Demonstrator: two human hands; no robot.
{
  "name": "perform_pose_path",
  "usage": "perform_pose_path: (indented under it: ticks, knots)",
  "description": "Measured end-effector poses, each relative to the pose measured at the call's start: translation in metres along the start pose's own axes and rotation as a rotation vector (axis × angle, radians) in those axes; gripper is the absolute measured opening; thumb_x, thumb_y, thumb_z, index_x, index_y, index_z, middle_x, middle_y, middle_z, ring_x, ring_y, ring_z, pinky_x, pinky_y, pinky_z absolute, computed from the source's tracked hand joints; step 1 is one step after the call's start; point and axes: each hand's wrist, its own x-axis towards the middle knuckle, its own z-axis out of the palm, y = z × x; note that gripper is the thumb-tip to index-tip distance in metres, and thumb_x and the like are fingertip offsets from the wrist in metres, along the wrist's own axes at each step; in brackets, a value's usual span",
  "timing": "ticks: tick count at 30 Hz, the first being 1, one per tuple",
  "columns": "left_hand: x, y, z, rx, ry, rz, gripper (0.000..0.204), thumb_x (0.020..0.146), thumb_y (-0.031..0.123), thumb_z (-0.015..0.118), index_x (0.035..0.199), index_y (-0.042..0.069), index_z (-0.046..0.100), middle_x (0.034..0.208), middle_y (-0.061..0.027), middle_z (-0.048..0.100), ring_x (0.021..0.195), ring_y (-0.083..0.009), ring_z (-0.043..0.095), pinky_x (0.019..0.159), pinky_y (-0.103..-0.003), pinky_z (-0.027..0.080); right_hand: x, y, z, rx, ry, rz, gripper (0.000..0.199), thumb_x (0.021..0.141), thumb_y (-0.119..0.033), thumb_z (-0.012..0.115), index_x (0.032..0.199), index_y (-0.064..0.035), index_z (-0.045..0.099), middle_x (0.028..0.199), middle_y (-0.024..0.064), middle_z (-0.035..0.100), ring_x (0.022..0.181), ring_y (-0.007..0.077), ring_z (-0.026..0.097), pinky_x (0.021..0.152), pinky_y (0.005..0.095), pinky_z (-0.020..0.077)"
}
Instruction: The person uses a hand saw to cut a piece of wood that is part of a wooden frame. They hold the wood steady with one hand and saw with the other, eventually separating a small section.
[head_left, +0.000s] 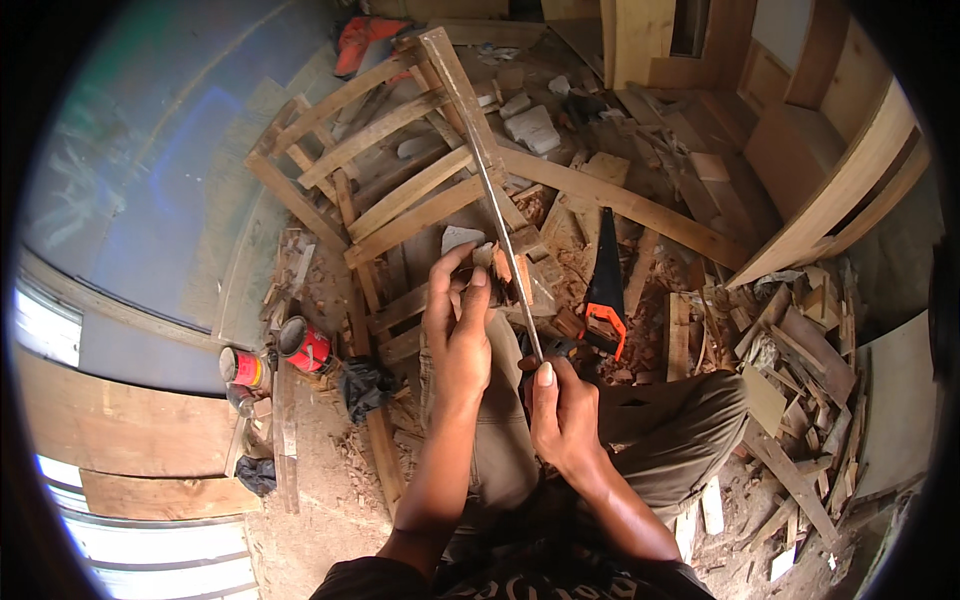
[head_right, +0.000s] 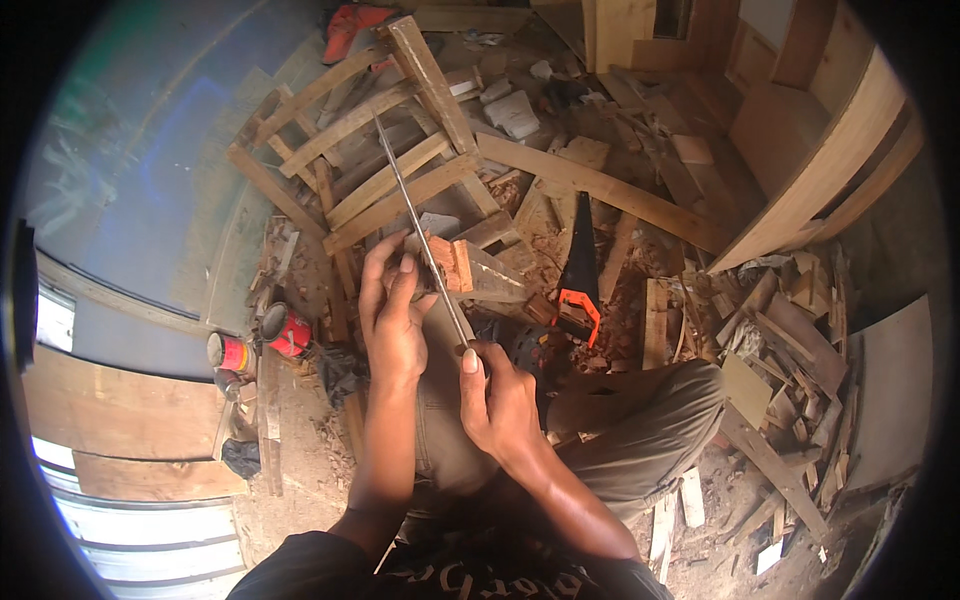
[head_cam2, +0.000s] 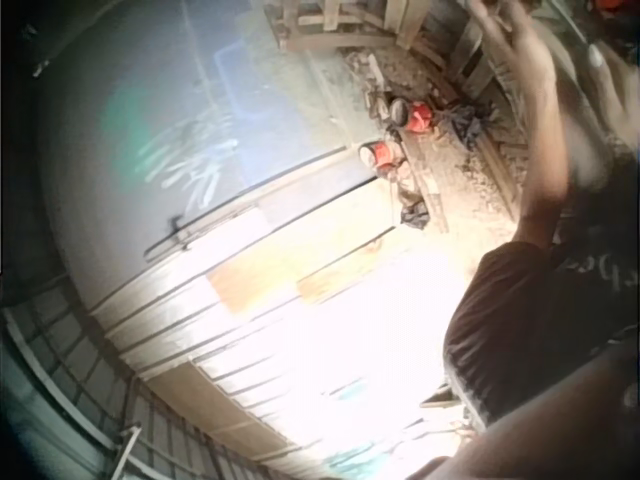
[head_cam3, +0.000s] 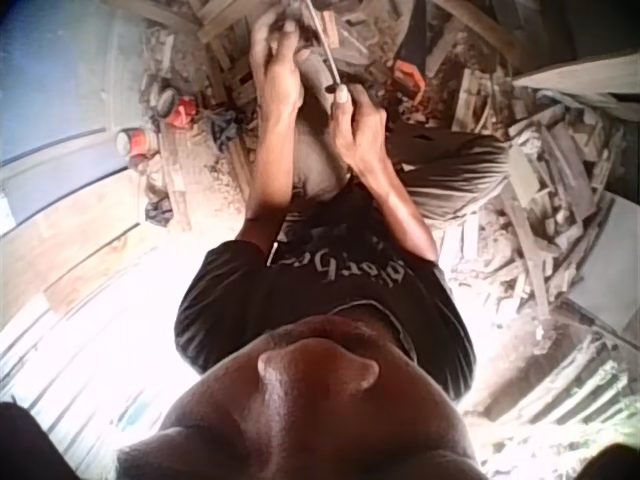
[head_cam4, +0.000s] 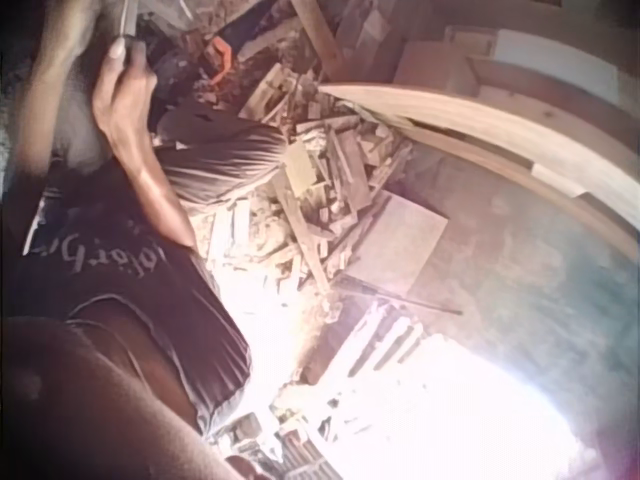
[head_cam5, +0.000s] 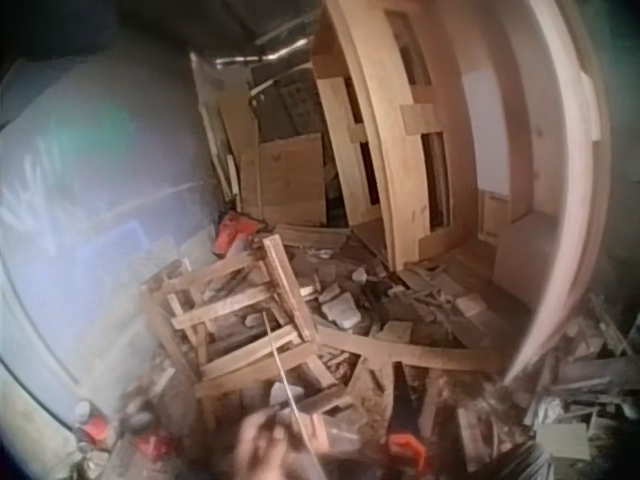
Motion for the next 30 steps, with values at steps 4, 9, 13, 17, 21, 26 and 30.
perform_pose_path:
  ticks: [4,9,13,17,21,26,30]
  knots:
    - [-0.001,0.002,-0.012,0.085,-0.023,-0.082,0.039,0.100,0.029,0.062,0.137,0.017,0.057,0.122,-0.0018,0.065,0.111,-0.0125,0.059,0.085,-0.034,0.047,-0.003,0.001,0.000,-0.018,0.003,-0.025,0.032,0.106,-0.026,0.052,0.109,0.0034,0.064,0.058,0.0150,0.058,0.051,0.0225,0.063,0.052,0.0365,0.0468]
    - [-0.002,-0.001,-0.012,0.013,-0.034,-0.029,0.040,0.100,0.029,0.063,0.137,0.015,0.057,0.121,-0.0017,0.065,0.111,-0.0124,0.059,0.085,-0.034,0.048,-0.004,-0.005,-0.003,-0.016,0.007,0.009,0.031,0.106,-0.026,0.053,0.109,0.0032,0.064,0.061,0.0157,0.061,0.053,0.0230,0.066,0.054,0.0355,0.0493]
    - [-0.002,-0.003,-0.010,-0.027,-0.013,-0.042,0.042,0.099,0.030,0.066,0.136,0.014,0.057,0.120,-0.0018,0.065,0.111,-0.0134,0.059,0.086,-0.034,0.050,-0.006,-0.010,-0.002,-0.030,0.027,0.000,0.031,0.106,-0.025,0.053,0.109,0.0041,0.063,0.064,0.0164,0.063,0.056,0.0230,0.067,0.055,0.0343,0.0505]
    - [-0.007,0.007,-0.001,0.087,0.057,-0.077,0.044,0.097,0.031,0.068,0.135,0.012,0.057,0.121,-0.0031,0.065,0.112,-0.0151,0.060,0.088,-0.036,0.053,-0.009,-0.020,-0.004,0.065,0.025,-0.101,0.034,0.106,-0.026,0.053,0.108,0.0063,0.063,0.065,0.0182,0.064,0.056,0.0262,0.067,0.056,0.0371,0.0507]
    - [-0.006,-0.005,-0.006,0.003,0.003,-0.014,0.045,0.097,0.031,0.068,0.134,0.009,0.056,0.123,-0.0061,0.065,0.113,-0.0165,0.060,0.090,-0.039,0.054,0.006,-0.014,-0.003,-0.064,-0.019,0.016,0.037,0.106,-0.028,0.051,0.102,0.0073,0.062,0.062,0.0220,0.062,0.055,0.0367,0.065,0.055,0.0436,0.0492]
    - [-0.009,-0.007,-0.012,-0.092,0.010,0.008,0.041,0.099,0.026,0.067,0.133,0.006,0.055,0.119,-0.0070,0.065,0.107,-0.0143,0.060,0.087,-0.033,0.052,0.013,-0.014,-0.010,-0.144,-0.102,0.128,0.038,0.106,-0.028,0.050,0.098,0.0062,0.062,0.060,0.0227,0.060,0.055,0.0395,0.065,0.055,0.0450,0.0483]
    - [-0.010,-0.003,-0.010,0.008,0.057,0.014,0.035,0.099,0.023,0.068,0.128,0.005,0.060,0.106,-0.0013,0.062,0.094,-0.0082,0.056,0.079,-0.022,0.046,0.001,-0.034,-0.017,0.050,-0.021,-0.144,0.032,0.105,-0.023,0.051,0.106,0.0057,0.063,0.060,0.0167,0.059,0.054,0.0268,0.067,0.055,0.0373,0.0498]
